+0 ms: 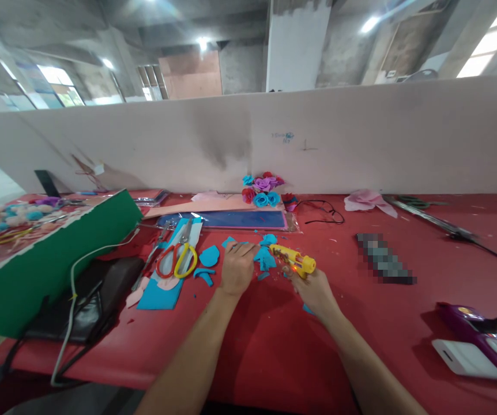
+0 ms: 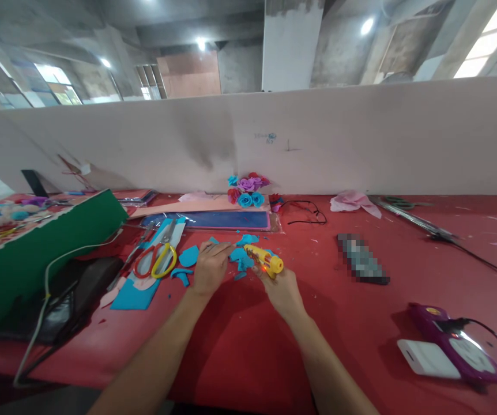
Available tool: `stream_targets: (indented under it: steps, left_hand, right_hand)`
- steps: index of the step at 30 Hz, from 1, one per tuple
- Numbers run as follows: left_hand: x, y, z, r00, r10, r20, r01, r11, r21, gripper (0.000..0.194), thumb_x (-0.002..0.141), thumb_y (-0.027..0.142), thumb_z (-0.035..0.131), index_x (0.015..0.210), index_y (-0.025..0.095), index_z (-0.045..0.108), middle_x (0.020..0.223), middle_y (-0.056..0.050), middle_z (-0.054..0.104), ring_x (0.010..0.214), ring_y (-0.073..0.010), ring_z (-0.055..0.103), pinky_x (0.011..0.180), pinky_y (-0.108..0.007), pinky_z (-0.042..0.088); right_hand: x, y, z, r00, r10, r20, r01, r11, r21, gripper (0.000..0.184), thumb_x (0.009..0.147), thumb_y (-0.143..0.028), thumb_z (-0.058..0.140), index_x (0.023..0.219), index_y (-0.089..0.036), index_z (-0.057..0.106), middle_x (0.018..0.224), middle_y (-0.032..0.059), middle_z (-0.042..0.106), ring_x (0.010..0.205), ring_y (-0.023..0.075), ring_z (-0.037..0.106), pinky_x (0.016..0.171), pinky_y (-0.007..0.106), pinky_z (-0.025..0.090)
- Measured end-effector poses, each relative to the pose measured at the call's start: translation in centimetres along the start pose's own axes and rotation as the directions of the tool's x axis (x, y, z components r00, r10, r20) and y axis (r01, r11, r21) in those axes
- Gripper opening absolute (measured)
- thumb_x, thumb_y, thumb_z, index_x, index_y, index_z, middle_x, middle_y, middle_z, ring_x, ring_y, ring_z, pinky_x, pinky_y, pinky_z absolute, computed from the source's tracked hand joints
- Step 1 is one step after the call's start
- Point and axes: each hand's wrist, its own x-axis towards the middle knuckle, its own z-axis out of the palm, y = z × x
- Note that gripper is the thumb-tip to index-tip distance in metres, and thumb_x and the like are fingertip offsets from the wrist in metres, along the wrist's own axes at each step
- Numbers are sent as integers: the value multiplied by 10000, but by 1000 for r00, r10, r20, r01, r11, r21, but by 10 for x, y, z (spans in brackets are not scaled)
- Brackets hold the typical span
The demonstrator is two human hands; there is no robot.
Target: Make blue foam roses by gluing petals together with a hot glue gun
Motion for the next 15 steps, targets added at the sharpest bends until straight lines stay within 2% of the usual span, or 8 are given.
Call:
stream_targets:
  steps: [6, 11, 15]
  left_hand:
    - [-1, 1, 1, 1000, 8, 9, -8, 1000, -4, 313, 864, 75, 451, 1021, 221, 679, 980, -48, 720, 868, -163, 650, 853, -361, 424]
    - [-1, 1, 0, 1000, 20, -1, -20, 1000, 1, 308, 859, 69, 459, 1011, 218, 682, 969, -49, 721, 860, -167, 652, 855, -366, 424]
    - [-1, 1, 0, 1000, 25, -7, -25, 1000, -4, 298, 862, 75, 463, 1016, 216, 675, 981, -44, 721, 868, -162, 648, 855, -365, 419]
  right_hand:
    - [0, 1, -1, 1000, -31, 7, 31, 999, -45, 366, 787, -483, 516, 788, -158, 686, 470, 9, 552, 466, 151, 519, 412, 226, 357]
    - [1, 2, 0, 998, -62, -22, 61, 996, -65, 403, 782, -504, 513, 861, -150, 689, 514, 16, 580, 490, 156, 526, 451, 238, 386]
    - [1, 7, 0, 1000, -9, -1, 9, 997, -77, 420, 799, -525, 491, 818, -150, 680, 436, -12, 509, 430, 141, 475, 433, 239, 361]
